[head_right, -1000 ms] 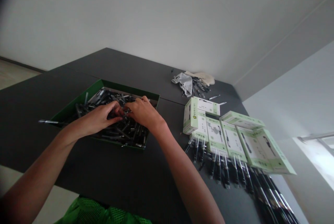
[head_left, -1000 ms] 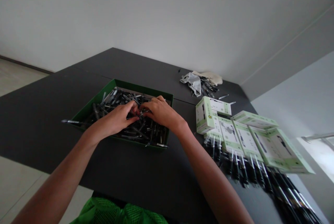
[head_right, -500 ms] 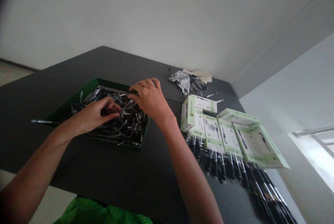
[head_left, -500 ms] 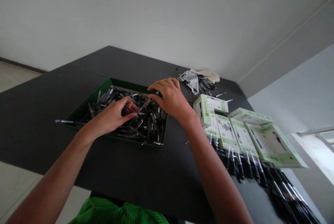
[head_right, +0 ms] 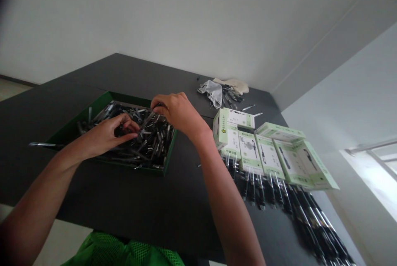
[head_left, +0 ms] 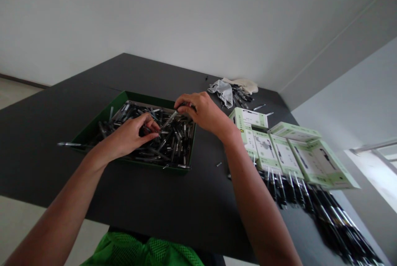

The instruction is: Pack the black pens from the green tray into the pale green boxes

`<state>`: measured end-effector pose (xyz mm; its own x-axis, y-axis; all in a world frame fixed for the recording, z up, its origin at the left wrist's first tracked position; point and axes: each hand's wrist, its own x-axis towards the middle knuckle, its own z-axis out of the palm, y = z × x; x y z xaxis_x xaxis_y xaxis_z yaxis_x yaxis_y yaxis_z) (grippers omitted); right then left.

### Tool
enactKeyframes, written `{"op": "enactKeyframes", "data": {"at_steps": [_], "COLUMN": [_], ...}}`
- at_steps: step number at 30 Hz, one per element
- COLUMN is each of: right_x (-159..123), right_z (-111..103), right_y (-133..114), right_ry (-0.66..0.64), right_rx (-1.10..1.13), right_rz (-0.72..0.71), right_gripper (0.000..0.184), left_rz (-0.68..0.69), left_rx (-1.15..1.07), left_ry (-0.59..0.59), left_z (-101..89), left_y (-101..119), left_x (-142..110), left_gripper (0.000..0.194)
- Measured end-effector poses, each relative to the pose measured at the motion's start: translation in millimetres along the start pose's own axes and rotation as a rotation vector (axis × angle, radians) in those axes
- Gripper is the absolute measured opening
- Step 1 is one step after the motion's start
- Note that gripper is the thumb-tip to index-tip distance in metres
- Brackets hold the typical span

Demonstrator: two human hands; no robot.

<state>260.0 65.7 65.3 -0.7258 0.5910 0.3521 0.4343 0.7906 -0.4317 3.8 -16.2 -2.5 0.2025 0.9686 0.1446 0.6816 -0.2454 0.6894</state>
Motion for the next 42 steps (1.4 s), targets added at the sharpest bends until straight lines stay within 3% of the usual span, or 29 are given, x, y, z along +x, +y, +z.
{"op": "enactKeyframes", "data": {"at_steps": [5, 11, 15, 19, 22, 25, 28, 30, 33, 35, 37, 39, 42], "right_x": [-6, -3, -4, -10, -25, -48, -77, -99, -136, -160, -179, -192, -197], "right_z": [-15, 12, 12, -13, -46, -79, -98, -99, -86, -65, -35, 2, 57], "right_y": [9, 16, 24, 25, 8, -19, -39, -45, -49, -49, -49, -51, -60], "right_ry": [0.129, 0.064, 0.079, 0.27, 0.401, 0.684, 1.023, 1.091, 0.974, 0.911, 0.878, 0.85, 0.751], "right_rx": [0.019, 0.05, 0.091, -0.062, -0.209, -0.228, -0.157, -0.163, -0.169, -0.087, 0.081, 0.325, 0.481], "right_rz": [0.089, 0.127, 0.06, -0.002, -0.043, -0.07, -0.073, -0.007, 0.203, 0.323, 0.411, 0.515, 0.634], "right_gripper": [0.021, 0.043, 0.06, 0.046, 0.037, 0.032, 0.024, 0.02, 0.015, 0.013, 0.012, 0.014, 0.019], "left_rz": [0.005, 0.015, 0.026, 0.025, 0.037, 0.068, 0.052, 0.025, 0.07, 0.165, 0.237, 0.207, 0.207], "left_rx": [0.002, -0.033, -0.076, -0.125, -0.192, -0.248, -0.309, -0.299, -0.37, -0.529, -0.721, -0.921, -1.058], "left_ry": [-0.001, 0.026, 0.078, 0.116, 0.111, 0.138, 0.132, 0.167, 0.275, 0.314, 0.318, 0.27, 0.166], "left_z": [0.6, 0.5, -0.4, 0.3, 1.4, 1.3, -1.0, -3.6, -7.2, -8.2, -6.9, -2.7, 8.0], "left_y": [-1, 0, 3, 2, -1, 1, 7, 12, 20, 28, 39, 50, 62], "left_x": [0, -1, -1, 0, 1, 0, -2, -4, -9, -14, -20, -27, -37], "left_gripper": [0.033, 0.033, 0.03, 0.037, 0.04, 0.041, 0.04, 0.037, 0.034, 0.033, 0.038, 0.044, 0.03]}}
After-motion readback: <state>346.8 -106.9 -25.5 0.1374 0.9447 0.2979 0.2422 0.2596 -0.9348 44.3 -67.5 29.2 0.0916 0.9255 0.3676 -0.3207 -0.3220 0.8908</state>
